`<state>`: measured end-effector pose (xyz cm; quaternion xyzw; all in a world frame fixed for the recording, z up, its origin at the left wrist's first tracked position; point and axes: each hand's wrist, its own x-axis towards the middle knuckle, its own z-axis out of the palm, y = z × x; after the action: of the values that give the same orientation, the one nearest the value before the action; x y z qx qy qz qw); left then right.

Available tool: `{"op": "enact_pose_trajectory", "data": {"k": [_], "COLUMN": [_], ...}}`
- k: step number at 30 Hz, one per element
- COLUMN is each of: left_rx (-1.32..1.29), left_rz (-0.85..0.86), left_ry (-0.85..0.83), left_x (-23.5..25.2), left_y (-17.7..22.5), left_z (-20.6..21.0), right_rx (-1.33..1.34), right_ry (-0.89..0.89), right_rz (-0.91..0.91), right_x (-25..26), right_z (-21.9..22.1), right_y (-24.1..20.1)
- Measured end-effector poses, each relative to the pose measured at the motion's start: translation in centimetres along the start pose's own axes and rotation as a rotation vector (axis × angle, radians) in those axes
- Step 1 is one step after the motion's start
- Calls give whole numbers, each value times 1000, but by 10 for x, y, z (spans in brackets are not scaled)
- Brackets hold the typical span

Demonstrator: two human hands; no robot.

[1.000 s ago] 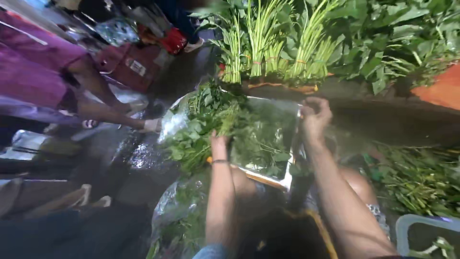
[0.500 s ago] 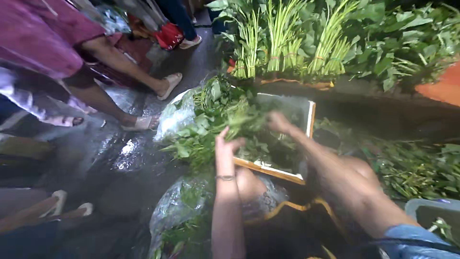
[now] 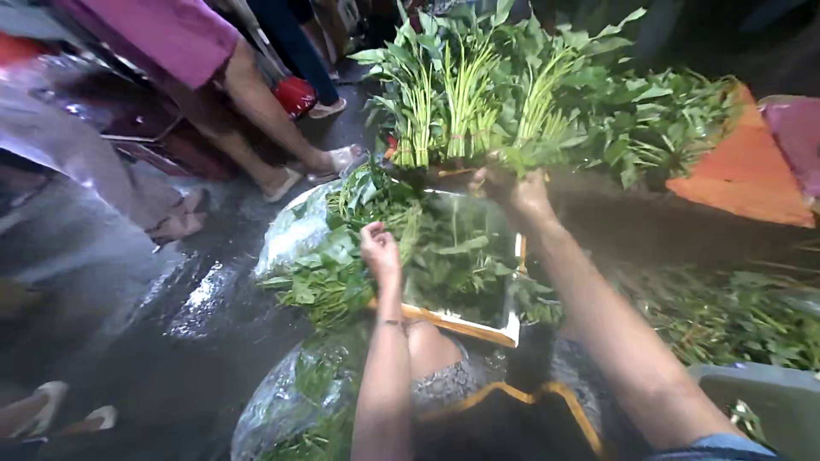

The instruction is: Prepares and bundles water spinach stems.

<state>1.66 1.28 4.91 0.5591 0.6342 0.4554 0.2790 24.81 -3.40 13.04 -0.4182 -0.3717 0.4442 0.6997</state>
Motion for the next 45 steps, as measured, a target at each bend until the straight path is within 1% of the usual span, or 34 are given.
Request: {"op": "enact_pose_trajectory", "data": {"k": [1, 2, 3, 4, 5, 6, 7, 8, 9, 10, 12, 14, 16, 17, 19, 21, 22, 24, 25, 27, 28, 30, 32, 35, 36, 38, 39, 41, 43, 45], "left_rx": [190, 385, 589, 783, 951, 1089, 1177, 1234, 1273, 1276, 1124, 1003, 953, 911, 764, 542, 422, 160, 27, -143, -209, -383, -562, -659, -665, -664, -661, -672, -705, -736], "left_rz": [10, 8, 20, 62, 116, 160, 183, 186, 170, 147, 69, 12, -38, -36, 7, 112, 167, 251, 282, 328, 317, 246, 136, -28, -63, -92, -95, -85, -81, -85], "left_ry": [-104, -210, -295, -357, -408, -451, -464, -461, -468, -483, -456, -363, -232, -161, -31, 64, 83, 91, 102, 86, 58, 3, -64, -200, -264, -376, -433, -507, -534, -557], "left_x": [4, 8, 9, 9, 8, 8, 9, 12, 16, 20, 35, 62, 89, 101, 110, 100, 89, 62, 47, 28, 28, 25, 17, 1, -7, -21, -27, -37, -43, -46], "left_y": [4, 7, 6, -4, -18, -32, -42, -44, -36, -22, 11, 36, 71, 89, 129, 164, 179, 206, 217, 227, 224, 208, 179, 132, 119, 103, 99, 99, 101, 101], "left_z": [5, 15, 29, 45, 57, 64, 67, 66, 60, 50, 19, -23, -77, -107, -162, -201, -213, -221, -217, -201, -190, -156, -111, -36, -14, 20, 31, 42, 45, 49], "right_rx": [-100, -306, -609, -940, -1234, -1447, -1564, -1595, -1556, -1484, -1375, -1342, -1360, -1372, -1390, -1389, -1391, -1389, -1381, -1373, -1378, -1366, -1303, -1038, -919, -694, -608, -517, -491, -497], "right_ry": [17, 14, -34, -183, -375, -539, -657, -734, -775, -783, -726, -597, -463, -426, -394, -401, -414, -436, -438, -411, -377, -248, -93, 120, 168, 226, 235, 221, 197, 175], "right_rz": [21, 102, 241, 426, 591, 703, 750, 738, 691, 629, 523, 469, 489, 507, 558, 592, 595, 569, 544, 499, 477, 381, 179, -334, -436, -506, -545, -610, -574, -437], "right_x": [-4, -9, -12, -14, -15, -18, -20, -18, -13, -7, 4, 7, 5, 5, 9, 15, 16, 19, 20, 20, 19, 15, 13, 9, 5, -2, -4, -8, -11, -15], "right_z": [-3, -9, -15, -21, -23, -21, -19, -18, -21, -26, -40, -58, -69, -73, -79, -81, -81, -80, -78, -76, -75, -74, -77, -77, -73, -59, -52, -44, -37, -31], "right_y": [15, 30, 41, 46, 50, 50, 46, 41, 36, 31, 24, 23, 16, 14, 16, 16, 15, 12, 9, 1, -4, -12, -12, -2, -1, -3, -5, -7, -10, -12]}}
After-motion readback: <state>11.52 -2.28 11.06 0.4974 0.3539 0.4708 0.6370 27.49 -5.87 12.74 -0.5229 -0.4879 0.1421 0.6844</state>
